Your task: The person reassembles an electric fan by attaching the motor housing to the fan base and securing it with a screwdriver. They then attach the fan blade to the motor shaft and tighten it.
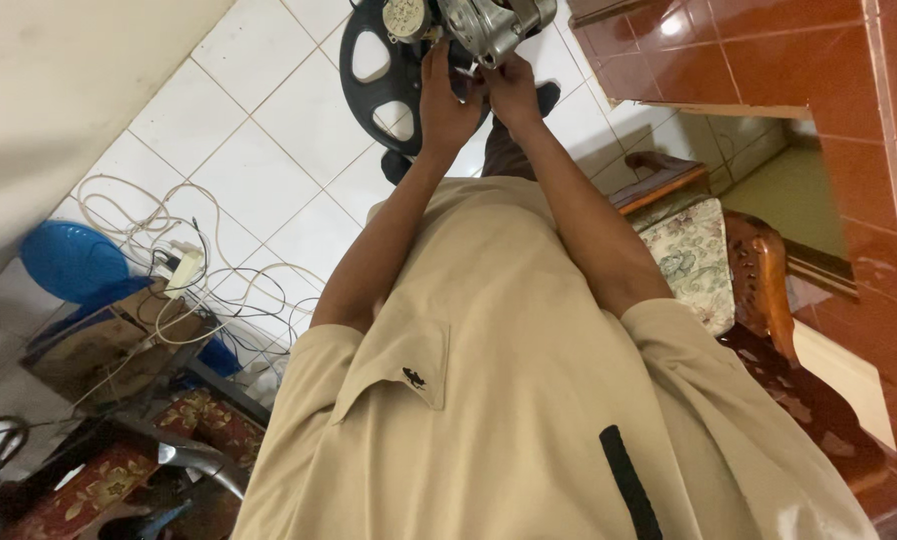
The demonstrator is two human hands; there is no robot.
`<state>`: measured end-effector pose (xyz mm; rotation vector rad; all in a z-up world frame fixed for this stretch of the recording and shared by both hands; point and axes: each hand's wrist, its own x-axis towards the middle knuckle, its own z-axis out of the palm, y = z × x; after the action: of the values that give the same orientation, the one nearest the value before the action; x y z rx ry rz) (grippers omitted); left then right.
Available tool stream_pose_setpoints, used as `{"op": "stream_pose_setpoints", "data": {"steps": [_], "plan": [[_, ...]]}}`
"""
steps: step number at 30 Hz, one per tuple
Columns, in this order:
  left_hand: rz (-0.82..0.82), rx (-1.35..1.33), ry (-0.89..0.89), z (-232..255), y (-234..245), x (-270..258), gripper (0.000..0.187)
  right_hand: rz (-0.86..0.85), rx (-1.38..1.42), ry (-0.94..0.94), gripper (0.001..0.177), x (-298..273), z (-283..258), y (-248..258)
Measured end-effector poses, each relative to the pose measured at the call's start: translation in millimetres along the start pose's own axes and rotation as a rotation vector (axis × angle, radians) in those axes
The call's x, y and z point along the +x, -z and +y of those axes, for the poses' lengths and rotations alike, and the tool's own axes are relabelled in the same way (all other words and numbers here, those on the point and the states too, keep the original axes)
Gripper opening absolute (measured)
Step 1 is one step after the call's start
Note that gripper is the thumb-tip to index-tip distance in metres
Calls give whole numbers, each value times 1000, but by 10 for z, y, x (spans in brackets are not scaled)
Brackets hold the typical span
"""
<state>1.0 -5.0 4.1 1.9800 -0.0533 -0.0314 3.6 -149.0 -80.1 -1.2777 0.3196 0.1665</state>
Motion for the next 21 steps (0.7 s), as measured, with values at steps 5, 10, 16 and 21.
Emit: {"op": "stream_pose_setpoints", "data": {"steps": [5, 10, 16, 21], "plan": [[14, 24, -30, 2, 8, -15, 77, 114, 41, -52, 14, 26, -18, -104], [56, 88, -132, 19, 25, -20, 78, 107, 61, -50, 19, -51, -229, -136], [-39, -32, 10, 62, 39, -20, 74, 212, -56, -255, 17, -47, -247, -217], [-25, 38, -44, 26, 34, -14, 81, 147, 41, -128, 21, -114, -369, -196]]}}
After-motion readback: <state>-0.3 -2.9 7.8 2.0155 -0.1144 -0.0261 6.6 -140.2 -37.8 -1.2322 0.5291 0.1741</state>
